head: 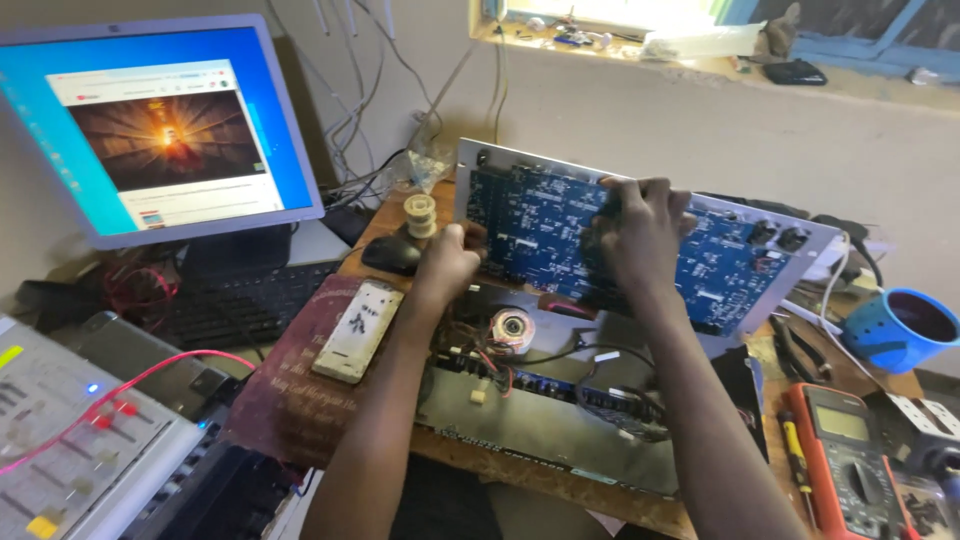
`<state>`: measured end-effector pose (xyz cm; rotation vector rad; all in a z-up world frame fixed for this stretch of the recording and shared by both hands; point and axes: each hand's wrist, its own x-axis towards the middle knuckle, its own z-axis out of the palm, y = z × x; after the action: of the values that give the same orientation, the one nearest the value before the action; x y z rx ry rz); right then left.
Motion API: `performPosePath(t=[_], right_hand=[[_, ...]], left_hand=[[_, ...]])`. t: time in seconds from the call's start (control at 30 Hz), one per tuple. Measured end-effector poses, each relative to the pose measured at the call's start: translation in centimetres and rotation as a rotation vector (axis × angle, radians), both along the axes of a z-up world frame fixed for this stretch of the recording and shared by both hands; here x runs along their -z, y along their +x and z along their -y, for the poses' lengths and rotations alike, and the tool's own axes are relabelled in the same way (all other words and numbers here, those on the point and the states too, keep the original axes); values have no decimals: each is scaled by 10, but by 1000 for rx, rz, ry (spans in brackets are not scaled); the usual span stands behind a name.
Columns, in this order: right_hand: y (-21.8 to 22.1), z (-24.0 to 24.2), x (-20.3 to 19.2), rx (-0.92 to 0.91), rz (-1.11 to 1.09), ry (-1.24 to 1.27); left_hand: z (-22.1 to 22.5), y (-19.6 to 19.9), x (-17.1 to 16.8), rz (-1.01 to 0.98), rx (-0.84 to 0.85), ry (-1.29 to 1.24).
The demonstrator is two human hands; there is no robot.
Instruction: Lifting a circuit board from an audio mixer and disconnecting various internal wire harnesses and connectors.
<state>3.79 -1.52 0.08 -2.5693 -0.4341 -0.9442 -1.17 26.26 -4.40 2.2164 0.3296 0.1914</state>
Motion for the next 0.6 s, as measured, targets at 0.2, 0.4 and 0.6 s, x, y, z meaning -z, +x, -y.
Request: performPosePath(t=[0.2,0.4,0.6], right_hand=[[-13,15,-19,-55,42,-101],[-48,25,-52,-189,-22,-18],[-81,43,-31,-166,65,488]], left_hand=[[28,-52,-63,337,-209,-86],[-9,53,-25,353,-179,-546],[12,40,-52,325,-204,-506]])
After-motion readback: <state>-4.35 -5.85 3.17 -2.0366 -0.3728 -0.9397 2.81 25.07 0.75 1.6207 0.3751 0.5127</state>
